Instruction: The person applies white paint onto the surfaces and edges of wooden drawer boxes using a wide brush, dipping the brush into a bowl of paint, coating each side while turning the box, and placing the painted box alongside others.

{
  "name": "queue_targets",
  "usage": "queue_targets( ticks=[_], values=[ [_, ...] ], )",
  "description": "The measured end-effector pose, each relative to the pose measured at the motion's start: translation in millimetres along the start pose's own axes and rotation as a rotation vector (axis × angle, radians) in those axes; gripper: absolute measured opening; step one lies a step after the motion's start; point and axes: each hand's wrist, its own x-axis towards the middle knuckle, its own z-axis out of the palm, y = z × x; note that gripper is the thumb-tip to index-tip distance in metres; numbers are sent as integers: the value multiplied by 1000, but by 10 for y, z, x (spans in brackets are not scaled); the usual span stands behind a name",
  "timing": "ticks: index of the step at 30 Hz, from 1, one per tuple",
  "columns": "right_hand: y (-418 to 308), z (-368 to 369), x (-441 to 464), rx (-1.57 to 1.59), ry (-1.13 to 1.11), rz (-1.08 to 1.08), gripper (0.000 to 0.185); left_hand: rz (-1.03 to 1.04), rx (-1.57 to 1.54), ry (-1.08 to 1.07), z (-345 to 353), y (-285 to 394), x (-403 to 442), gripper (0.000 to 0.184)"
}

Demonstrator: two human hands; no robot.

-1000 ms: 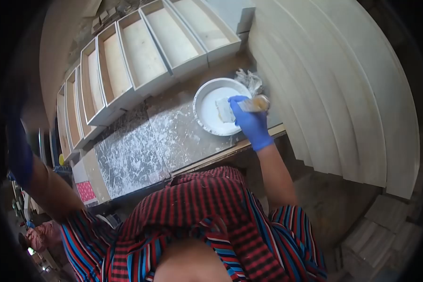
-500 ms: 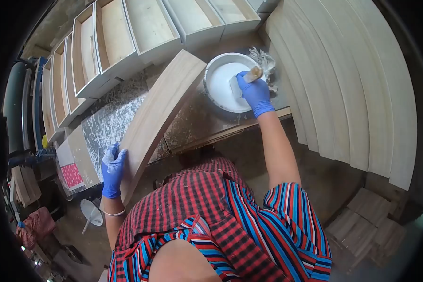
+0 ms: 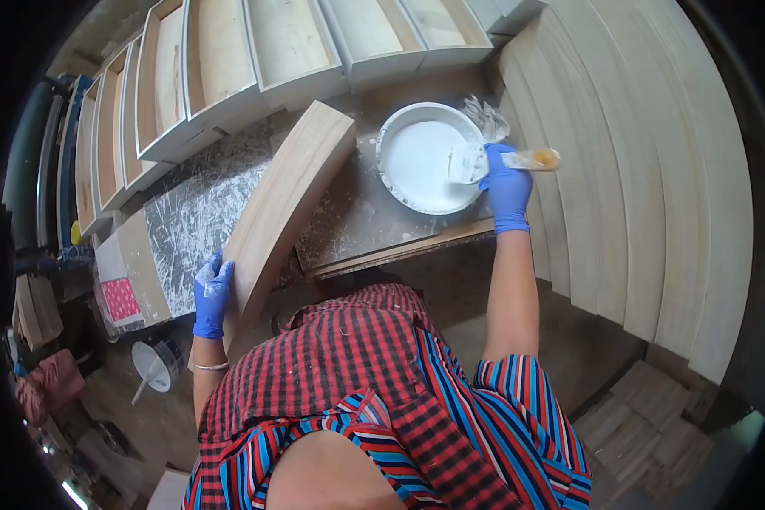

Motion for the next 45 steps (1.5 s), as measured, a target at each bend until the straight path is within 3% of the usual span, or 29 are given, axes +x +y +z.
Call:
queue_targets(
  ticks=[3,6,8,12,15,18,21,23,24,27,28,29,30,32,33,35,40,42,43,44,45],
  values=[
    [-68,7,-20,87,-7,8,24,27,-95,9,26,-94,-4,29],
    [-51,43,69,-156,-37,1,30,63,6,58,37,-81,-18,30],
    [-12,84,140,-860,-97,-121,38,54,4,61,33,-45,-54,31],
    [-341,155,31,-882,-37,-181,49,45,10,83,37,-30,-61,31],
    [-246,176,145,-885,-61,-93,48,31,16,80,23,22,-79,32],
    [-376,131,169,-982,-51,-151,40,70,27,113,19,96,-113,32],
    [-757,147,165,-980,-121,-163,39,122,84,166,6,95,-157,37],
    [-1191,264,-73,-261,-176,-197,28,107,107,197,-22,118,-214,39],
    [-1365,378,-125,2,-267,-151,14,113,121,205,-27,113,-230,41],
    [-1720,800,-328,212,-478,-363,14,152,170,284,-86,39,-359,58],
    [-1758,960,-384,218,-556,-401,14,152,178,287,-127,33,-420,65],
    [-1796,1092,-456,225,-629,-444,14,76,192,225,-168,-41,-504,86],
    [-1780,1235,-509,192,-695,-453,16,64,186,242,-194,-86,-581,86],
    [-1681,1526,-549,-18,-710,-549,17,57,319,222,-246,-193,-776,105],
    [-1697,1562,-605,-68,-707,-508,18,49,312,245,-273,-267,-865,105],
    [-1770,1550,-798,-74,-670,-627,18,-9,413,216,-313,-432,-1053,119],
    [-1999,1674,-1926,102,-877,-517,15,-59,346,313,-498,-800,-1492,125],
    [-1830,1889,-2294,-55,-983,-569,15,-144,247,301,-550,-988,-1671,128],
    [-1604,2088,-2339,-149,-939,-765,16,0,57,316,-510,-1173,-1712,129],
    [-1578,2127,-2430,-155,-945,-776,16,152,-131,333,-431,-1381,-1726,130],
    [-1582,2145,-2493,-152,-928,-724,15,109,-190,327,-382,-1414,-1722,128]
  ],
)
